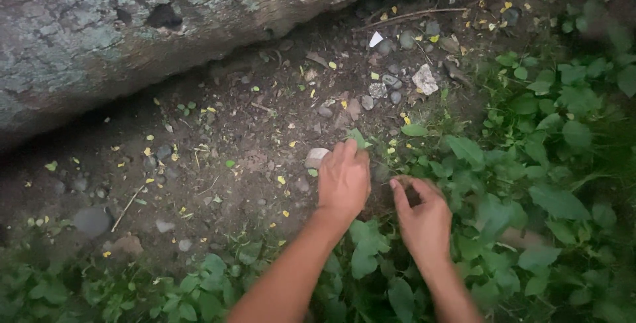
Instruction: Picking small weeds and green plants from the ground next to a fallen log.
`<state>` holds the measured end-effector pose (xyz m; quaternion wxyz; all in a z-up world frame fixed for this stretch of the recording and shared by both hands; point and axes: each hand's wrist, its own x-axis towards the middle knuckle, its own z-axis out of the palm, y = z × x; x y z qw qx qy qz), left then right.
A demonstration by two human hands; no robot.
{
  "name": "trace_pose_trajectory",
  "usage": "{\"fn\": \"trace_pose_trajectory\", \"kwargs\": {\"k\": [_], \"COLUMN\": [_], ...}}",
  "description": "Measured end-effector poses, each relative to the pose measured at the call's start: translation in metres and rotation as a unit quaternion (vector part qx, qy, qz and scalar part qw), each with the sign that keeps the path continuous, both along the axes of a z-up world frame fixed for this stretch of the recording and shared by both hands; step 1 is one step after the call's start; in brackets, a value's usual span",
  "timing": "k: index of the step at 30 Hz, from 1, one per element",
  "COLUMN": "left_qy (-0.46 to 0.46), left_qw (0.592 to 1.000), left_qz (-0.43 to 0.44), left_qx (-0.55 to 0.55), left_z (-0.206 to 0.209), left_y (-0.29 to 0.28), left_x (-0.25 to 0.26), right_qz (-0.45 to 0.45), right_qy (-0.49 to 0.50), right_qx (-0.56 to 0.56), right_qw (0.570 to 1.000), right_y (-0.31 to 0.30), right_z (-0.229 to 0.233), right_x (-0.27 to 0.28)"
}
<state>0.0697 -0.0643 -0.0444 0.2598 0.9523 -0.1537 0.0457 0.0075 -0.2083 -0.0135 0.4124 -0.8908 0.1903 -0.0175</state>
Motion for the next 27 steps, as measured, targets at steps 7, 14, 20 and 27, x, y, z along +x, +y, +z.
{"fn": "trace_pose_trajectory", "kwargs": {"k": [7, 14, 20, 27], "left_qy": [-0.001, -0.018, 0.028, 0.052], "left_qw": [0.999, 0.99, 0.983, 0.981], "left_qz": [-0.001, 0.055, 0.089, 0.115], "left_qx": [-0.047, -0.126, -0.159, -0.145], "left_z": [0.01, 0.026, 0.041, 0.045], "left_y": [0.007, 0.015, 0.029, 0.034], "left_x": [-0.008, -0.024, -0.036, -0.049], "right_qz": [0.013, 0.058, 0.091, 0.168], "right_qy": [-0.054, -0.043, -0.01, -0.018], "right_qx": [-0.092, -0.19, -0.147, -0.085], "right_qw": [0.994, 0.979, 0.985, 0.982], "right_y": [-0.006, -0.008, -0.007, -0.026], "right_z": [-0.006, -0.021, -0.014, -0.02], "right_x": [0.001, 0.022, 0.029, 0.027]}}
